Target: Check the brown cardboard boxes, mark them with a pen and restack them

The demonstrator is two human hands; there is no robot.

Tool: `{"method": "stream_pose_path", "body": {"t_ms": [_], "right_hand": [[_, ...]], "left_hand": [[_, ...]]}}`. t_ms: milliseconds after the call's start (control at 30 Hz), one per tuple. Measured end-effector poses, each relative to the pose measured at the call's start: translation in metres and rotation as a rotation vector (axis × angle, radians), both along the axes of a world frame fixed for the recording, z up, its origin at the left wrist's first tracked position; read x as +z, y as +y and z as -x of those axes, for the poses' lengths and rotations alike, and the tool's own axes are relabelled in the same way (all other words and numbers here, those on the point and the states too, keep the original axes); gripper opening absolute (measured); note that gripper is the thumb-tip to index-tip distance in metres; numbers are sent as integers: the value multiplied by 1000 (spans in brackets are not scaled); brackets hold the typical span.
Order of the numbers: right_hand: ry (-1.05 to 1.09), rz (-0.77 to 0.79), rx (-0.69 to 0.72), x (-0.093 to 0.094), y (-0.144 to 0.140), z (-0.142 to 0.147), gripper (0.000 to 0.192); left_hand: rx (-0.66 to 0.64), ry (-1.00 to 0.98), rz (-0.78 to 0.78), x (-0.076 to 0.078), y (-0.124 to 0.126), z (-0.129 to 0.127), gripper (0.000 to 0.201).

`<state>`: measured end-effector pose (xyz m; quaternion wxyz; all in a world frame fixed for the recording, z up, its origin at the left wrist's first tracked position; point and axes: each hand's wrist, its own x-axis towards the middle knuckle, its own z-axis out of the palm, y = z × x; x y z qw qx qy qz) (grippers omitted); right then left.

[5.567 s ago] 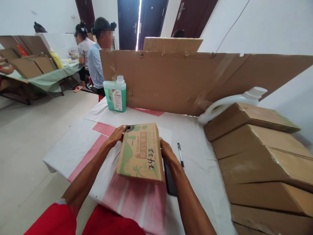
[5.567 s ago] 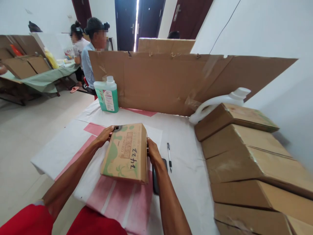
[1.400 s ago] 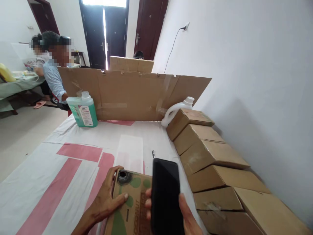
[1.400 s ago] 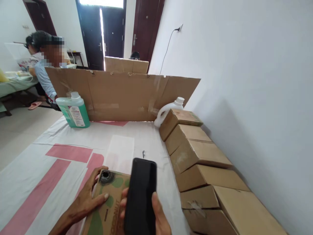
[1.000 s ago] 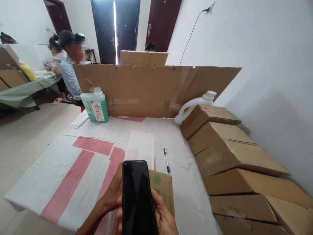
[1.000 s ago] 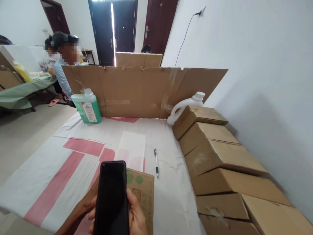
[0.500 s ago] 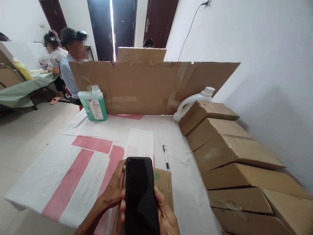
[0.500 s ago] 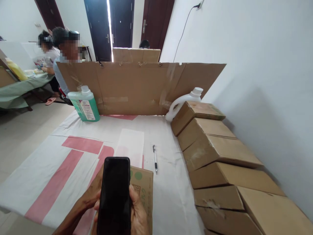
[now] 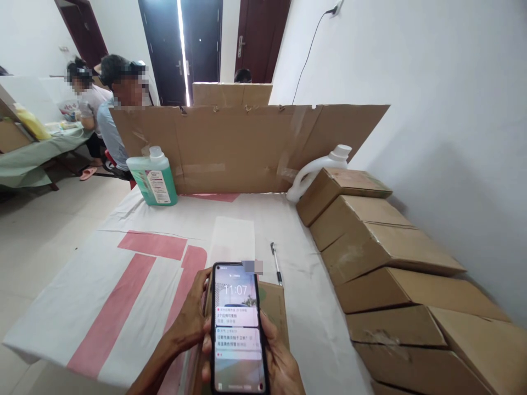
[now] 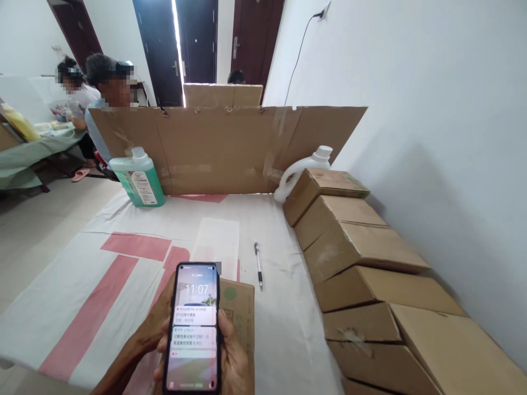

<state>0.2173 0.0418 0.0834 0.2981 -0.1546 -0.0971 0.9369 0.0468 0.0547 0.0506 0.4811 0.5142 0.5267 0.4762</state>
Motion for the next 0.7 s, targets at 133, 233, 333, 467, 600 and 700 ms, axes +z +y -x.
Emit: {"method": "stream_pose_path", "body": {"t_ms": [133,233,333,467,600,700], "right_hand": [[-43,-9,7,-1,-3,-2,71],[-55,-9,12,0,-4,-3,71],[-82,-21,-42,5,-2,-7,70],[-214,-74,-295,15,7,-29,77],[-501,-116,-548,3,25,-69,79],[-924,-161,-660,-33,39,-103,78]], "left_hand": [[1,37,17,2,1,1,78],[-5,30,8,0,1,3,82],[-7,20,31,-7,-1,6,84],[66,113,75,-17,-5,12,75],[163,79,132,-20,-8,22,76],[209,61,186,-19,-7,29,77]]}}
